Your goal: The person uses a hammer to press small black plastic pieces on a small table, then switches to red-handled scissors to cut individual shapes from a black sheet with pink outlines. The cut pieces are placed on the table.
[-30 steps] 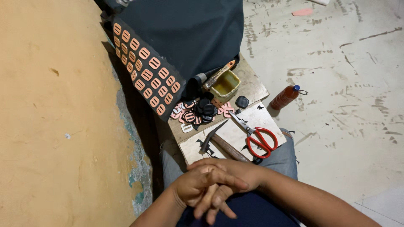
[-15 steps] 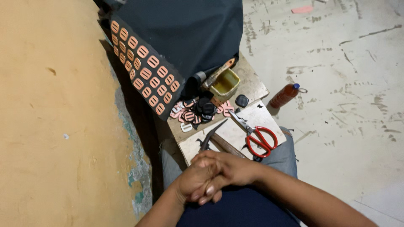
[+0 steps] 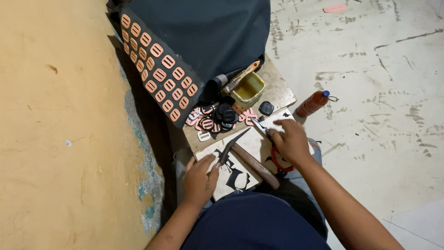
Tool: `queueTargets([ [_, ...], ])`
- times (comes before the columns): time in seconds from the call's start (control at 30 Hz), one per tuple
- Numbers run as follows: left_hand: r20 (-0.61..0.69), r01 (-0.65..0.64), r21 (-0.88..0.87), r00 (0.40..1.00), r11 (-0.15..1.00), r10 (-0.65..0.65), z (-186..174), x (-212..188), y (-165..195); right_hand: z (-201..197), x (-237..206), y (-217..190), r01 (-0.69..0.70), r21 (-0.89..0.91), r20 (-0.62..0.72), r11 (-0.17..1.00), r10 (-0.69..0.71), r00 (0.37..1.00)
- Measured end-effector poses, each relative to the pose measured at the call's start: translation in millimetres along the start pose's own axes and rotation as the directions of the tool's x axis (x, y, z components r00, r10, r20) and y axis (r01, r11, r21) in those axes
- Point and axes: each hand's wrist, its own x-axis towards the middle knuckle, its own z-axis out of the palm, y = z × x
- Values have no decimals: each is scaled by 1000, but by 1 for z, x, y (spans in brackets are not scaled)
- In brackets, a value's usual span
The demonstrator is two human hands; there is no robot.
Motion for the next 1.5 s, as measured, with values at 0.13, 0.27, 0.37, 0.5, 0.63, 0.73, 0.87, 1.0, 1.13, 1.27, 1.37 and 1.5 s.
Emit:
queueTargets([
  [0.13, 70, 65, -64, 996, 996, -61, -3, -7, 5, 2, 32, -10, 28, -99, -87, 995, -36, 996],
  [0.27, 32, 36, -83, 999, 996, -33, -15, -12, 9, 5, 55, -23, -92, -197, 14, 976, 96, 995],
  [0.37, 17, 100, -124, 995, 987, -99, -23, -13, 13, 6, 61, -26, -133, -193, 36, 972, 143, 989],
  [0.5, 136, 345, -200, 937, 917, -323, -28, -12, 18, 9, 61, -29, -239, -14, 14, 971, 239, 971],
  [0.63, 444, 685, -474, 729, 554, -522, -19, 5, 19, 22, 35, -45, -162, 343, 121, 925, 128, 984],
  [0.73, 668, 783, -617, 574, 80, -473, -10, 21, 15, 35, -11, -69, 8, 285, 257, 958, -85, 963],
  [0.87, 663, 733, -677, 565, -70, -492, 7, 22, 8, 38, -37, -76, 338, 444, 283, 830, -488, 826],
  [1.0, 490, 642, -748, 705, 168, -513, 14, 15, -6, 32, -45, -67, 280, 423, 342, 862, -438, 831],
  [1.13, 303, 583, -733, 741, 351, -599, 4, 15, -15, 20, -52, -49, 266, 63, 439, 962, -267, 858],
  [1.27, 285, 546, -795, 721, 264, -632, -12, 19, -15, 11, -59, -34, 81, -33, 555, 996, -49, 830],
  [1.37, 315, 572, -785, 698, 237, -643, -19, 22, -16, 6, -60, -33, 26, -78, 528, 997, 19, 849],
  [1.5, 243, 526, -789, 742, 317, -625, -17, 23, -24, -19, -49, -38, -24, 128, 592, 992, -57, 804],
])
